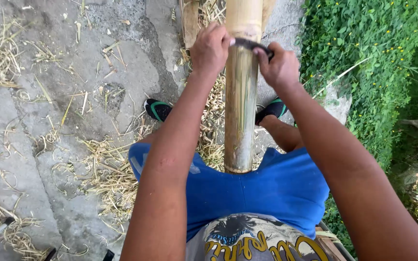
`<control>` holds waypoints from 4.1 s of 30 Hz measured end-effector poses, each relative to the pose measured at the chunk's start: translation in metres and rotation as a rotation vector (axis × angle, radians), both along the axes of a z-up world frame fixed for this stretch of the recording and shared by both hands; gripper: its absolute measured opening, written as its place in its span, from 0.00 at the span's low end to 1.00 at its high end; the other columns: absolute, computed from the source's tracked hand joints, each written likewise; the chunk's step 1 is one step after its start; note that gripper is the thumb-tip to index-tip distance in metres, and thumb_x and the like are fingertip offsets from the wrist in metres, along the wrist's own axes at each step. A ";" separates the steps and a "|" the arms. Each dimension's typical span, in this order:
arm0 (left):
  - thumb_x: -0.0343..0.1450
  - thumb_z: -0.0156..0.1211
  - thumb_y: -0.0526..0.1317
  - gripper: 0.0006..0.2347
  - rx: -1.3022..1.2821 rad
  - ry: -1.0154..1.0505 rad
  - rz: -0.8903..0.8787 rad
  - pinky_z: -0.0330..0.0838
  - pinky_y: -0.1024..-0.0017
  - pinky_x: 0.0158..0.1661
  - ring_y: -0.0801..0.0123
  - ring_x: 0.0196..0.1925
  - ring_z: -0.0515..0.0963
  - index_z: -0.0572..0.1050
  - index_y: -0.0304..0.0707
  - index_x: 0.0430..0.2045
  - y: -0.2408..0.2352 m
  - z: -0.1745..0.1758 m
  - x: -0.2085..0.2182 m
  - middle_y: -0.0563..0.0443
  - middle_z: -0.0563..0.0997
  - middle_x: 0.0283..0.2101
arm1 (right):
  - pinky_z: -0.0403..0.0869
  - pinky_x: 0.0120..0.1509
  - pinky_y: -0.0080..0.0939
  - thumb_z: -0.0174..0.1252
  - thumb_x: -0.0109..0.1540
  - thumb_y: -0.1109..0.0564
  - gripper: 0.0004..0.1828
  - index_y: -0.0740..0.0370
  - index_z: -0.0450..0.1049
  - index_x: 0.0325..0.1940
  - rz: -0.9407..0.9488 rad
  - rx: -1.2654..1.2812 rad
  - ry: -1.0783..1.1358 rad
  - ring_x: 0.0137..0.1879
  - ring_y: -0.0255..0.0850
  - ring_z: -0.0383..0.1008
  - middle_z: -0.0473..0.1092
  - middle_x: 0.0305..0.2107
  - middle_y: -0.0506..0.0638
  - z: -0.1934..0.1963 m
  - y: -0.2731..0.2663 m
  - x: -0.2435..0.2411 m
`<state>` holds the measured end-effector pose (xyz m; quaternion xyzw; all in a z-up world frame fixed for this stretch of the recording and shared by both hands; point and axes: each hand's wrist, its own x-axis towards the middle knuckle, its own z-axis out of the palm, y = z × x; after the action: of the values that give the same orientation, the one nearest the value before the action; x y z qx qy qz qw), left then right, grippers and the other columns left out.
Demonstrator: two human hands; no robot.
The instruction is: Stripping the outer layer of a bamboo stalk using a curved blade tool.
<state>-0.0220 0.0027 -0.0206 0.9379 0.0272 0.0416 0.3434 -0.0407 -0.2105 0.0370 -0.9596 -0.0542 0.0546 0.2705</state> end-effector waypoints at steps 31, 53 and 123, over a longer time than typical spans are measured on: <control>0.68 0.67 0.42 0.09 -0.060 -0.044 0.071 0.72 0.66 0.30 0.65 0.33 0.76 0.72 0.42 0.23 -0.005 0.007 0.011 0.55 0.75 0.30 | 0.74 0.31 0.52 0.58 0.70 0.34 0.28 0.62 0.78 0.33 0.068 -0.118 0.086 0.23 0.50 0.76 0.73 0.18 0.55 0.010 0.000 0.031; 0.70 0.64 0.43 0.10 -0.305 0.438 -0.070 0.70 0.58 0.30 0.58 0.28 0.77 0.74 0.38 0.24 -0.005 0.064 -0.279 0.48 0.76 0.28 | 0.74 0.31 0.58 0.61 0.63 0.35 0.24 0.59 0.81 0.35 0.322 -0.061 0.306 0.26 0.62 0.76 0.71 0.15 0.61 0.013 -0.049 -0.221; 0.72 0.64 0.40 0.09 0.122 0.052 -0.036 0.74 0.74 0.27 0.70 0.34 0.76 0.69 0.44 0.26 -0.001 0.020 -0.075 0.56 0.75 0.33 | 0.69 0.27 0.53 0.61 0.72 0.35 0.27 0.61 0.76 0.36 0.125 0.003 0.015 0.20 0.51 0.72 0.70 0.15 0.54 -0.014 -0.014 -0.052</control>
<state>-0.0975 0.0014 -0.0008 0.9581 0.0166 0.0125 0.2856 -0.0924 -0.2243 0.0229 -0.9535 -0.1120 0.0787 0.2685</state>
